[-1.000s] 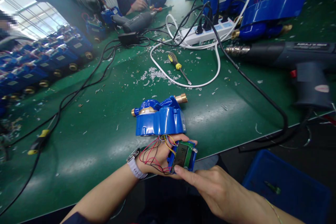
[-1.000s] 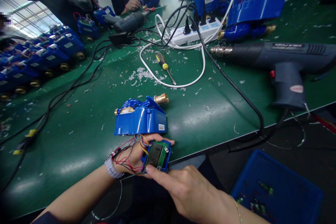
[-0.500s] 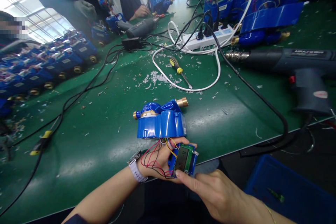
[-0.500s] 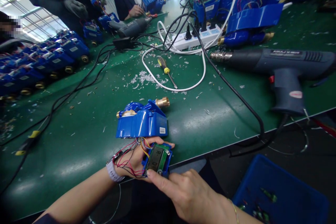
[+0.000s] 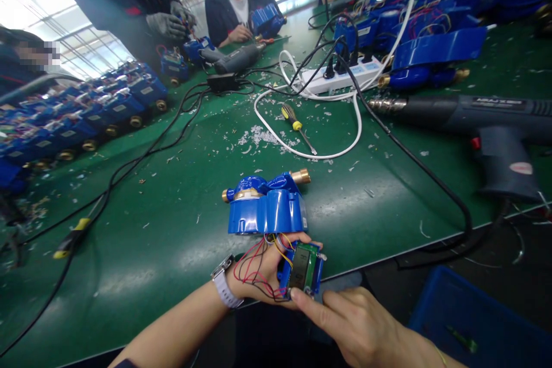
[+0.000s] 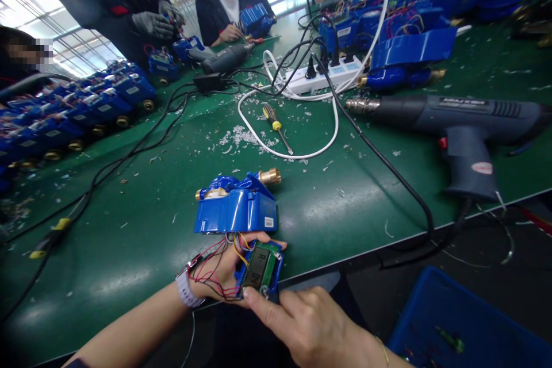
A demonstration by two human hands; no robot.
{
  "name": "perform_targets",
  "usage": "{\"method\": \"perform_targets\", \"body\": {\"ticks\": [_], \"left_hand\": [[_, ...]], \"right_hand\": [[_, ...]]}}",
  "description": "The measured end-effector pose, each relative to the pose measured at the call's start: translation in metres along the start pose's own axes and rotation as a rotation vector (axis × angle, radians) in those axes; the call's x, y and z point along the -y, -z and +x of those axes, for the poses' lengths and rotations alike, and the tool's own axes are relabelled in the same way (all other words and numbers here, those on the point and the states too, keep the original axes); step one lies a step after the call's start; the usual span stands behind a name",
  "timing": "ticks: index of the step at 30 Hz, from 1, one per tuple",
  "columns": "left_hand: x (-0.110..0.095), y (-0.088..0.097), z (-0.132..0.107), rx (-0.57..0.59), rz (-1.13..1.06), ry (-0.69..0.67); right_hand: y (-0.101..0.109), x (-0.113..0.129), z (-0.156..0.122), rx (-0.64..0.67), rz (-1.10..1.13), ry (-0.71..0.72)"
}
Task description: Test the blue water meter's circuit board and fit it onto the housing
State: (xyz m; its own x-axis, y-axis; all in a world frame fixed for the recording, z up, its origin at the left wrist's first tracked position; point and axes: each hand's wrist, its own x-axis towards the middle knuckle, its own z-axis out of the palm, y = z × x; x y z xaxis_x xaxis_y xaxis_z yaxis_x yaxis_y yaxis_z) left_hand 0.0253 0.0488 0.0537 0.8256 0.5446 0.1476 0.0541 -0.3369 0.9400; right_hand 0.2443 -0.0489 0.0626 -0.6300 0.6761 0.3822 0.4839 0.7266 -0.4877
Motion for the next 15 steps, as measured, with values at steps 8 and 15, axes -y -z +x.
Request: {"method": "perform_targets", "body": {"ticks": [8, 15], "left_hand": [[0.0027, -0.0022, -0.0037, -0.02, 0.015, -0.004], [0.0033, -0.0015, -0.0029, -0.004, 0.07, -0.03]], "right_hand": [[-0.0007, 0.0001, 0.0012, -0.032, -0.025, 0.021], [0.0079, -0.0031, 0.0046, 0.04, 0.029, 0.001]]}}
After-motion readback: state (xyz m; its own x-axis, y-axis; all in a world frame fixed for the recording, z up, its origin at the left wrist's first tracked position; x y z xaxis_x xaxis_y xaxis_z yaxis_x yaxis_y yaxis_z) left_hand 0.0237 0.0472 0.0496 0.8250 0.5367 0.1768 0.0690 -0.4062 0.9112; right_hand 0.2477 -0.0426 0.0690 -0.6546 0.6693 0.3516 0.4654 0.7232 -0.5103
